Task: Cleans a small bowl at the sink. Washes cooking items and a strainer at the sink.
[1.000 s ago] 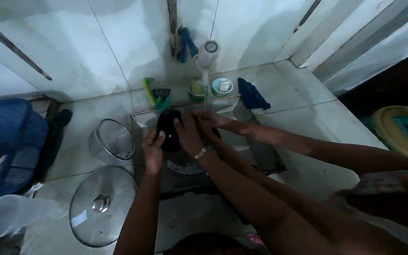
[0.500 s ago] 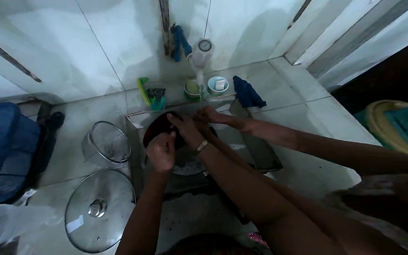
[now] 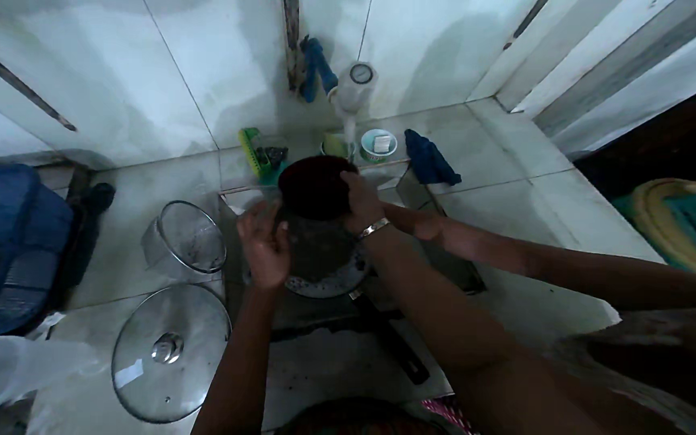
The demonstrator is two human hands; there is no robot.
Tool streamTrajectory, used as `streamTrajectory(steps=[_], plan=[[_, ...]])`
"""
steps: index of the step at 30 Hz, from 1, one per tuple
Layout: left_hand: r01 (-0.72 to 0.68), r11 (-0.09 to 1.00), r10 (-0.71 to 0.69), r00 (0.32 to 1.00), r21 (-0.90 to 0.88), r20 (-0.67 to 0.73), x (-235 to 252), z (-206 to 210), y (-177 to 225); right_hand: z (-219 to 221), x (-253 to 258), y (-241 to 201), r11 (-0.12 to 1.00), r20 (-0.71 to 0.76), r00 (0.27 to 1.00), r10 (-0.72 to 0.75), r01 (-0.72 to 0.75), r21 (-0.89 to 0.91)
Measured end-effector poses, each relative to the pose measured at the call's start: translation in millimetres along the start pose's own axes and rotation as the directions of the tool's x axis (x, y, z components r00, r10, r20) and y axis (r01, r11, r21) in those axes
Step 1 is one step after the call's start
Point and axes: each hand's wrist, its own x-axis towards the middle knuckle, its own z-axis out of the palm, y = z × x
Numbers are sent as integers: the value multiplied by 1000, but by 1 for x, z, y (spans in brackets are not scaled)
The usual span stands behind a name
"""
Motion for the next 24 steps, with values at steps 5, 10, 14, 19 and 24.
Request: streamTrajectory(steps=[5, 10, 14, 19, 24], plan=[[126, 983, -123, 992, -130, 32, 3, 3, 4, -16, 16, -21, 987, -107, 987, -123, 133, 94], [270, 911, -244, 962, -313, 119, 7, 9, 10, -25, 9, -27, 988, -58, 987, -150, 151, 20], [530, 657, -426, 848, -535, 317, 12, 13, 15, -31, 18, -20, 964, -102, 961, -258, 249, -94], [690, 280, -497, 699, -667, 514, 18, 16, 19, -28, -5, 7, 982, 111, 976, -186, 189, -18], [685, 356, -571, 698, -636, 432, 35, -18, 29, -21, 4, 48, 997, 225, 972, -74, 74, 10]])
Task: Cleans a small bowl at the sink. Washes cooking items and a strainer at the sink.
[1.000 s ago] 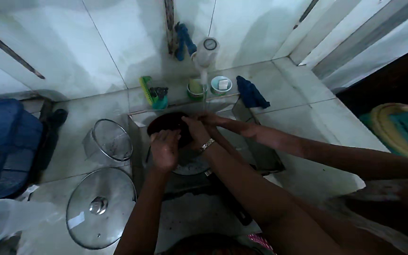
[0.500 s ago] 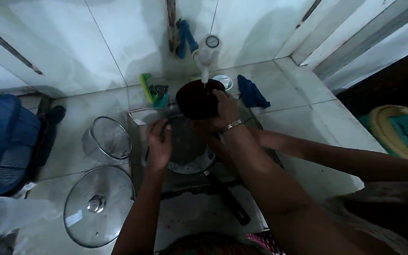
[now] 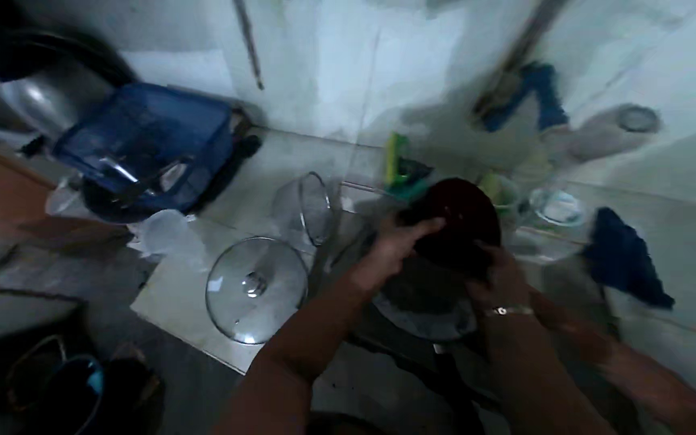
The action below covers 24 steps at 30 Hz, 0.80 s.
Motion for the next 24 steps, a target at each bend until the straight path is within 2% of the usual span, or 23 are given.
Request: streamTrajectory(steps=[2, 4, 5, 6, 8, 10, 11, 12, 14, 15, 17, 20, 22, 24], plan=[[-118, 963, 124, 992, 242, -9, -2, -9, 12, 3, 6, 17, 998, 55, 998, -5, 8, -60], [-247, 829, 251, 966, 502, 61, -7, -21, 25, 8, 9, 28, 994, 113, 993, -35, 46, -95], [-298, 728, 291, 950, 617, 115, -12, -27, 34, 12, 7, 27, 991, 142, 989, -36, 53, -123], [-372, 611, 352, 918, 699, 182, -18, -35, 42, 17, 4, 25, 986, 146, 989, -29, 53, -161], [-529, 343, 533, 790, 776, 303, -27, -56, 58, 24, 0, 20, 968, 102, 995, 5, 20, -250], [-549, 162, 643, 689, 820, 335, -41, -80, 86, 22, 7, 17, 951, 51, 999, 14, 3, -308], [-497, 102, 664, 679, 862, 313, -51, -92, 104, 17, 13, 18, 951, 33, 999, 9, 2, -309], [-408, 55, 660, 700, 911, 273, -63, -105, 125, 12, 19, 18, 954, 21, 1000, 2, 4, -300], [-286, -25, 782, 591, 958, 197, -57, -157, 154, 8, 28, 16, 964, -1, 1000, -5, 5, -266], [-204, -31, 811, 567, 979, 144, -52, -184, 168, 10, 29, 14, 971, -30, 1000, -1, -6, -237], [-25, -6, 825, 564, 1000, 19, -38, -238, 187, 16, 31, 9, 986, -73, 997, 16, -28, -164], [194, 21, 769, 623, 981, -139, -14, -312, 191, 16, 38, 6, 997, -70, 998, 3, -8, -75], [285, 30, 707, 671, 958, -222, -3, -343, 185, 13, 46, 4, 1000, -97, 995, -14, 15, 10], [341, 32, 648, 709, 939, -280, 6, -361, 178, 5, 54, -3, 992, -89, 995, 37, -26, 120]])
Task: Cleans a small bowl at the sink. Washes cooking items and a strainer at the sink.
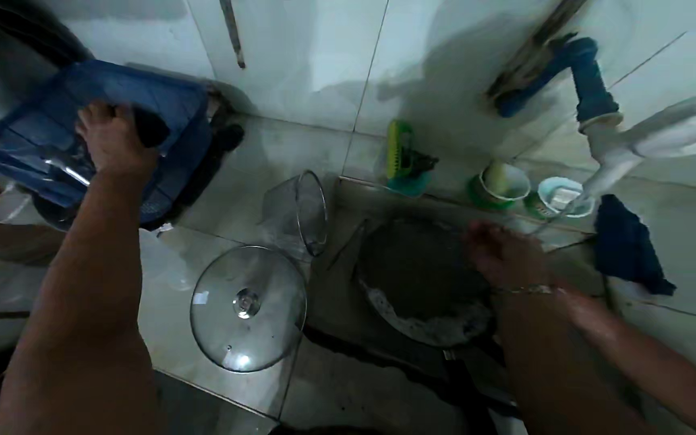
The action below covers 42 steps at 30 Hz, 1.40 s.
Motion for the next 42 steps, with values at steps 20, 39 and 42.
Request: streamTrajectory(steps=[20, 39, 42], plan=[[-896, 351, 906, 251, -271, 342, -103, 27, 160, -2, -12, -37, 950, -84, 978, 190, -161, 269], [-262, 326, 701, 712, -908, 46, -129, 34, 316, 68, -70, -96, 262, 673, 732, -104, 673, -691], [-221, 205, 681, 732, -953, -23, -136, 42, 314, 40, -57, -95, 274, 676, 736, 34, 644, -714]])
